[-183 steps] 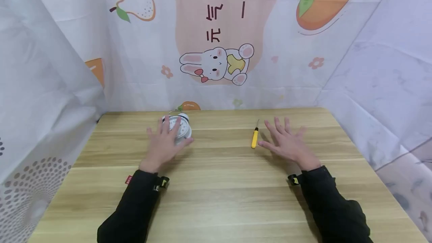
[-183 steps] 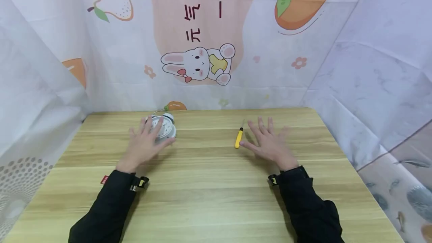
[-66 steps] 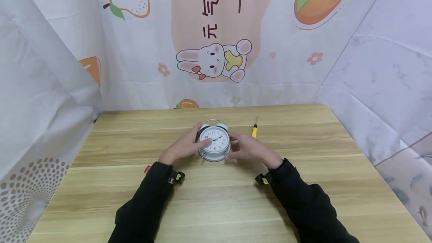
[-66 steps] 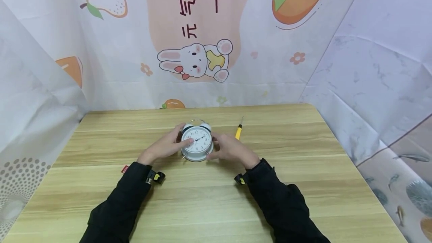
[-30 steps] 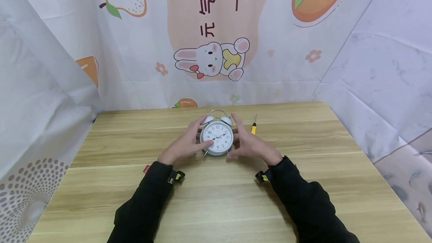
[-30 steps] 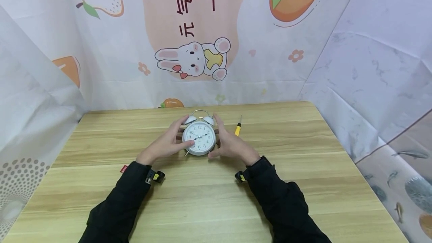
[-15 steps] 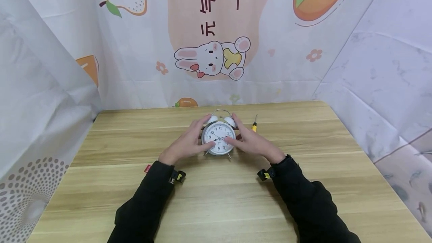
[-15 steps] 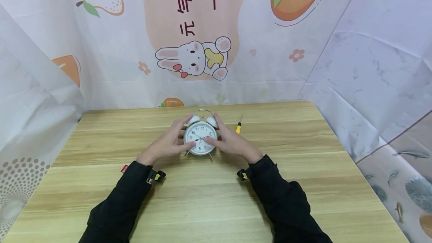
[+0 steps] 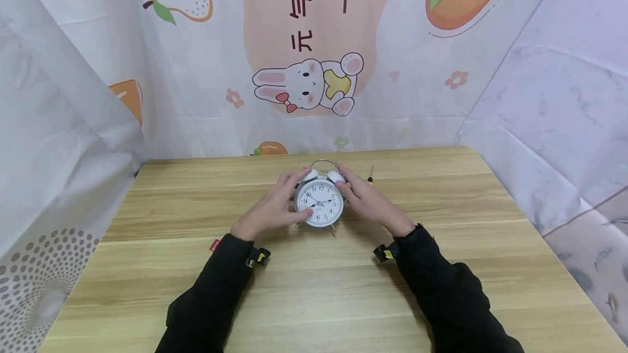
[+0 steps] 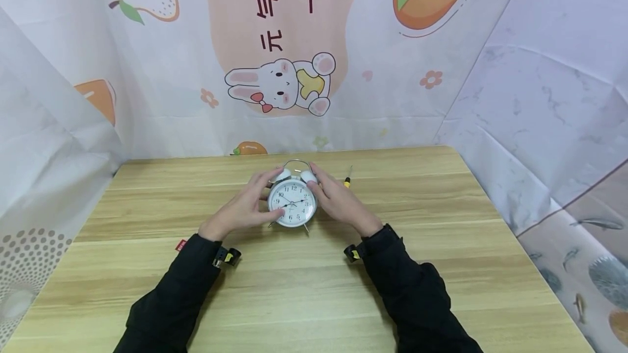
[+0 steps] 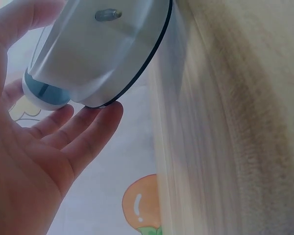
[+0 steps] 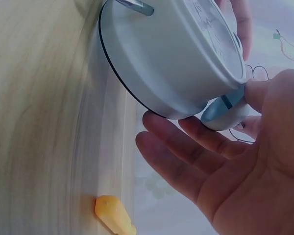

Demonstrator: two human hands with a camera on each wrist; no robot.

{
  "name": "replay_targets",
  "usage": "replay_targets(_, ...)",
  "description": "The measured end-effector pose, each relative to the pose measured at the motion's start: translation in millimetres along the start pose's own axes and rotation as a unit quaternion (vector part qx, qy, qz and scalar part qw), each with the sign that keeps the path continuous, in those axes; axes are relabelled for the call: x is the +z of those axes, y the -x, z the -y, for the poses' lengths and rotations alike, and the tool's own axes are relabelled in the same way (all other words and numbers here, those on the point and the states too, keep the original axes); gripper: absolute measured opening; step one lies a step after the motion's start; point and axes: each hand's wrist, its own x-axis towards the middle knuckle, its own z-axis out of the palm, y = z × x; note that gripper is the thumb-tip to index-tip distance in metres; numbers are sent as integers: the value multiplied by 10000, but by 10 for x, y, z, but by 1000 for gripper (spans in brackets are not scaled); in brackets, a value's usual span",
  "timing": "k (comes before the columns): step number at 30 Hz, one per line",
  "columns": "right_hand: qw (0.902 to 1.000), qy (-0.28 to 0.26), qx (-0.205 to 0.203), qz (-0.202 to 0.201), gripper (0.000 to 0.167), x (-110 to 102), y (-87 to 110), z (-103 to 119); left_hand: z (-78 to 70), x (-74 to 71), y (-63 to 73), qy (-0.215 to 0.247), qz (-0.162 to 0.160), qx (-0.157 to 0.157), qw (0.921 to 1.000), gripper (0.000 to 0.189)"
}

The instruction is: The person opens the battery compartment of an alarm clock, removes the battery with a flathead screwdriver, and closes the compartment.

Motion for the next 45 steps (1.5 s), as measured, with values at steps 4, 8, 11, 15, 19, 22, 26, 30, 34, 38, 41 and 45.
replay_targets(4, 10000, -27, -46, -83, 62, -2, -7, 1, 2, -1, -1, -27, -17, 7, 10000, 94)
replay_targets(8, 9998, -97, -56, -153, 60, -11, -7, 3, 2, 1, -17, -65, -25, 89, 9999, 93)
replay_targets(11, 9997, -189, -31, -167, 58, -20, -4, 5, -1, 2, -24, -41, -13, 118, 9999, 93)
replay_targets(15, 9996, -245, 30, -162, 56, -17, -8, -1, -1, -1, -17, -56, -44, 76, 9999, 95)
replay_targets(19, 9996, -213, 82, -178, 54, -16, -12, 1, -6, -6, -16, -20, -57, 44, 10000, 100)
replay_targets(22, 9995, -229, 98, -179, 53, -19, -12, 3, -7, -7, -18, 30, -58, 58, 10000, 104)
replay_targets(26, 9994, -298, 88, -179, 51, -23, -15, 7, -11, -7, -20, -34, -97, 117, 9999, 105)
replay_targets(30, 9991, -348, 86, -215, 49, -26, -16, 3, -17, -5, -20, -103, -132, 128, 9998, 105)
replay_targets(34, 9990, -374, 58, -248, 48, -26, -13, 1, -9, 5, -18, -158, -199, 204, 9995, 105)
replay_targets(38, 9991, -295, -53, -288, 47, -26, -17, 2, -2, 11, -22, -354, -320, 364, 9982, 104)
replay_targets(41, 9990, -280, -158, -319, 47, -28, -24, -1, -3, 11, -25, -620, -437, 488, 9959, 103)
replay_targets(45, 9986, -331, -256, -337, 47, -29, -30, -11, -2, 1, -39, -1105, -597, 706, 9896, 102)
